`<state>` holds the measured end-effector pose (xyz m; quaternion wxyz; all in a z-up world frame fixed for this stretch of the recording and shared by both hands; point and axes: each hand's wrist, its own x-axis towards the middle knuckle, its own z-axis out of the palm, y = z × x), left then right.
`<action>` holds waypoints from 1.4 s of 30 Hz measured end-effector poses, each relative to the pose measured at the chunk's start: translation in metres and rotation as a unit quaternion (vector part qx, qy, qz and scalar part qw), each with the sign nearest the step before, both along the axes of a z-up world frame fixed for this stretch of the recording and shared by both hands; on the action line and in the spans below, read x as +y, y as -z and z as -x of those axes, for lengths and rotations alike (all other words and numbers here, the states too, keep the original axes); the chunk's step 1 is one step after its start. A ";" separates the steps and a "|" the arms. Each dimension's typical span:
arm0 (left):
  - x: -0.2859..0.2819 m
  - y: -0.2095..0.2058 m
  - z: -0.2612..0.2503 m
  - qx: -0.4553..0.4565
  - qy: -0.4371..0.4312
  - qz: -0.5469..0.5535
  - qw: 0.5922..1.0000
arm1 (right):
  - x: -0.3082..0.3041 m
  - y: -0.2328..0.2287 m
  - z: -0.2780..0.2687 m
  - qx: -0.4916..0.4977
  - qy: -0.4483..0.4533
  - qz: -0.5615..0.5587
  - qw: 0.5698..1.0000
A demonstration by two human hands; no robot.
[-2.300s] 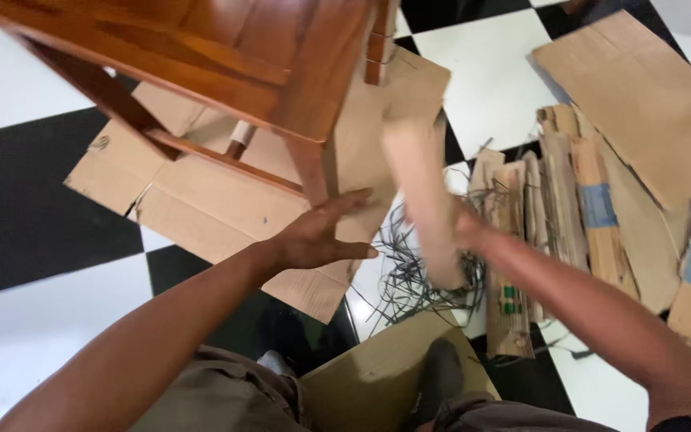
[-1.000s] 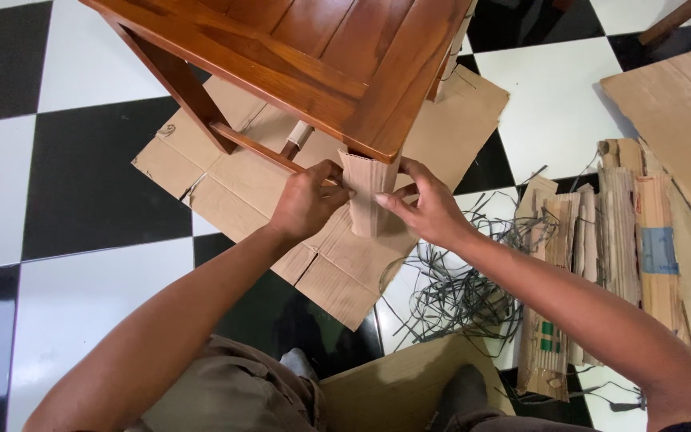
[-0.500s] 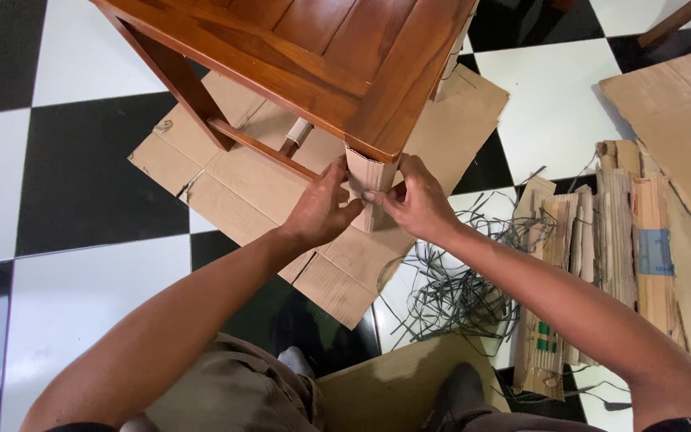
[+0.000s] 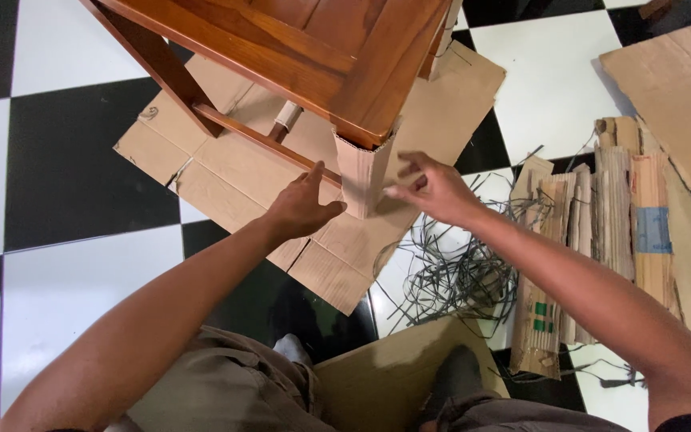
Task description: Wrapping a wooden chair leg with protective cardboard and securing it with wire ties
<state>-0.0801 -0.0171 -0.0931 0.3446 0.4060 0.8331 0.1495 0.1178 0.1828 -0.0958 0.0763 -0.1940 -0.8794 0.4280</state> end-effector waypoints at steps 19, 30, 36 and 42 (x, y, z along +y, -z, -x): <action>0.005 0.006 -0.027 -0.015 0.225 0.135 0.965 | 0.012 0.117 -0.074 -0.344 -0.126 -0.092 0.926; 0.003 -0.009 -0.023 -0.033 0.234 0.122 0.964 | 0.061 0.174 -0.099 -0.224 -0.032 -0.044 0.973; 0.003 -0.035 -0.029 -0.053 0.236 0.069 0.968 | 0.075 0.074 -0.075 -0.111 0.034 0.192 0.974; 0.007 -0.029 -0.039 -0.068 0.219 -0.072 0.971 | 0.061 -0.002 -0.054 -0.051 -0.097 0.310 0.944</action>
